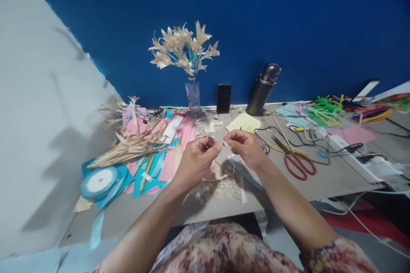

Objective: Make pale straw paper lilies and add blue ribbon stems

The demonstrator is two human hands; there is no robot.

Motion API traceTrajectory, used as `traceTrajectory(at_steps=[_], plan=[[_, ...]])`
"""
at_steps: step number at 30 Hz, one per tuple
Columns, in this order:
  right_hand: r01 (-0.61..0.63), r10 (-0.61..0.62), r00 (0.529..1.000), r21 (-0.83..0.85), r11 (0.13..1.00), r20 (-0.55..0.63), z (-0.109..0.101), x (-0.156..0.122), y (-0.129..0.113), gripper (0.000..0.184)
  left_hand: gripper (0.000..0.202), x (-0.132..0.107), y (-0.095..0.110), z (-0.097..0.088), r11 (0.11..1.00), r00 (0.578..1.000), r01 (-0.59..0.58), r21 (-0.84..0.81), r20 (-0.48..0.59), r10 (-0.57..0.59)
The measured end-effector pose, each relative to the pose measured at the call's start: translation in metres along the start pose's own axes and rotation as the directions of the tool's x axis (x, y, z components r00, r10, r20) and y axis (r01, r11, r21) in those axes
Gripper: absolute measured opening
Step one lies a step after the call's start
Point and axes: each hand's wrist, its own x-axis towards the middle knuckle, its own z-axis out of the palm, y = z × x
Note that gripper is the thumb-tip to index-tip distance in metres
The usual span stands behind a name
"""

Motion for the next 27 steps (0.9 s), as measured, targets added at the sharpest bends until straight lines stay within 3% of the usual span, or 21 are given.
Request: traceTrajectory(at_steps=[4, 12, 20, 27], plan=[[-0.01, 0.01, 1.0, -0.023, 1.0, -0.03, -0.002, -0.001, -0.001, 0.032, 0.026, 0.004, -0.003, 0.001, 0.997, 0.997, 0.051, -0.057, -0.06, -0.054], [0.021, -0.02, 1.0, -0.07, 0.997, 0.016, -0.003, 0.0, -0.005, 0.026, 0.021, 0.015, -0.005, 0.01, 0.996, 0.997, 0.049, 0.071, -0.064, -0.045], [-0.003, 0.003, 1.0, -0.065, 0.998, -0.004, -0.007, 0.001, -0.002, 0.024, 0.022, 0.022, -0.005, 0.007, 0.972, 0.986, 0.147, -0.183, -0.045, -0.158], [-0.111, 0.117, 0.993, 0.196, 0.974, -0.019, -0.006, 0.006, -0.002, 0.031, 0.028, 0.023, -0.012, 0.002, 0.975, 0.986, 0.139, -0.171, -0.073, -0.153]])
